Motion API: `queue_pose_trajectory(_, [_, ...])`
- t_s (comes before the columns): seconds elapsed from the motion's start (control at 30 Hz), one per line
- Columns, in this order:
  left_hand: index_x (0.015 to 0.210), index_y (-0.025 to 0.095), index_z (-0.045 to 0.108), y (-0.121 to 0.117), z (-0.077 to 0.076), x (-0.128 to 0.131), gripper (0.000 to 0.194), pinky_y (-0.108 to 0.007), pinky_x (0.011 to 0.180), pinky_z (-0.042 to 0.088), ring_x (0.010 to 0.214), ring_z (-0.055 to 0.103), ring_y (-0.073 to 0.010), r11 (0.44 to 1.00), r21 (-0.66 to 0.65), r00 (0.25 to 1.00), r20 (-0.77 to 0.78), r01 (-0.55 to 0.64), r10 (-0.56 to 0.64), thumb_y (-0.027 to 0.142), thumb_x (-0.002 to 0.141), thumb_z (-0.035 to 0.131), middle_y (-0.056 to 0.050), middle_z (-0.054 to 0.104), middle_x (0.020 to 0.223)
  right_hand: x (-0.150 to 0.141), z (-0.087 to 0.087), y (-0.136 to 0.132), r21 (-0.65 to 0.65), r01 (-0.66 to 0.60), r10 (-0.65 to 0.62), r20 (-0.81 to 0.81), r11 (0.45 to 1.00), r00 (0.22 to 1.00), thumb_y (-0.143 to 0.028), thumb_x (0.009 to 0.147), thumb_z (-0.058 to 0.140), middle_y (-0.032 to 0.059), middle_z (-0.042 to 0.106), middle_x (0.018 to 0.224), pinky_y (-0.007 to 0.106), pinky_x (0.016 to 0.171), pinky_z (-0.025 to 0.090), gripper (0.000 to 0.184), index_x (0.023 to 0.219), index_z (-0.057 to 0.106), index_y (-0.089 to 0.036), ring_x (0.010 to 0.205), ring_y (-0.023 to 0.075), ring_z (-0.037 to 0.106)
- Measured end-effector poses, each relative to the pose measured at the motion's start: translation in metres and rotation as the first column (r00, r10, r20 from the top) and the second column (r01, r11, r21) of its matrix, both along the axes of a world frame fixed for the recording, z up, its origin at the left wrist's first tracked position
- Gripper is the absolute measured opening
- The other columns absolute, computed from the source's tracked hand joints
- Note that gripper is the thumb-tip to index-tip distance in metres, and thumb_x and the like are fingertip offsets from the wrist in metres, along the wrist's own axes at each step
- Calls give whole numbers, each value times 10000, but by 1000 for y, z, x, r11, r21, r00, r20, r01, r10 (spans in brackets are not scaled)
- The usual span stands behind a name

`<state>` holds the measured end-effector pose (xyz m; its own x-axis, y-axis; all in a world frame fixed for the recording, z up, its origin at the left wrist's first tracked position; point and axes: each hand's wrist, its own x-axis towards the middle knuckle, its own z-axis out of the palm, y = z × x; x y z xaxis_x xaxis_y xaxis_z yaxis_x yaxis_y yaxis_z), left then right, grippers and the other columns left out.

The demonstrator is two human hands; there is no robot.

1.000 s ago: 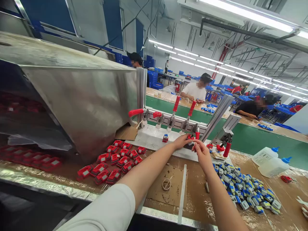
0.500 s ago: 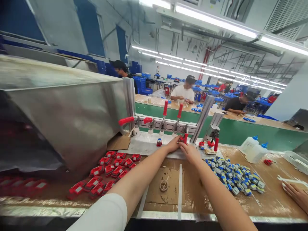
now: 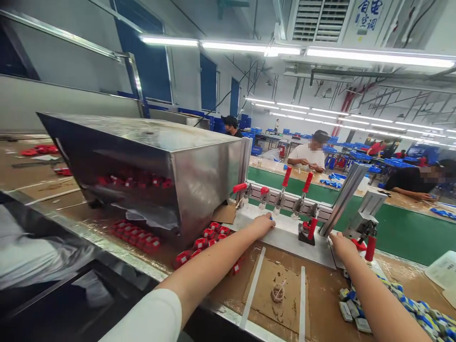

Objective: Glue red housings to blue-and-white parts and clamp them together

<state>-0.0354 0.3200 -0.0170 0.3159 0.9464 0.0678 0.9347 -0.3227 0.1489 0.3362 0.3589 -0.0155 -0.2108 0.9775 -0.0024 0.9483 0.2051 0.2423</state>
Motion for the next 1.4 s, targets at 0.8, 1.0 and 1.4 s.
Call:
queue_pose_trajectory(0.8, [929, 113, 780, -83, 15, -47, 233, -485, 954, 444, 955, 705, -351, 958, 13, 955, -80, -285, 285, 288, 778, 799, -196, 758, 914, -228, -39, -33, 62, -491, 281, -879, 869, 386, -432, 852, 595, 111, 720, 1059, 426, 920, 515, 318, 1015, 741, -201, 1009, 288, 667])
queue_pose_trajectory(1.0, [1028, 116, 740, -86, 12, -47, 245, -484, 978, 425, 946, 717, -315, 939, 2, 939, -25, -343, 343, 134, 785, 747, -170, 766, 937, -217, -40, -31, 93, -560, 422, -760, 823, 494, -436, 783, 739, 89, 681, 1210, 404, 970, 478, 477, 1212, 674, -237, 1083, 276, 637])
queue_pose_trajectory(1.4, [1209, 201, 556, -160, 7, -23, 386, -348, 745, 521, 949, 672, -277, 988, 69, 930, 352, -135, 103, 329, 853, 635, -120, 621, 1173, -289, -24, 4, -64, -262, 80, -860, 963, 503, -604, 850, 461, 86, 659, 626, 338, 614, 461, 465, 651, 615, -212, 629, 243, 622])
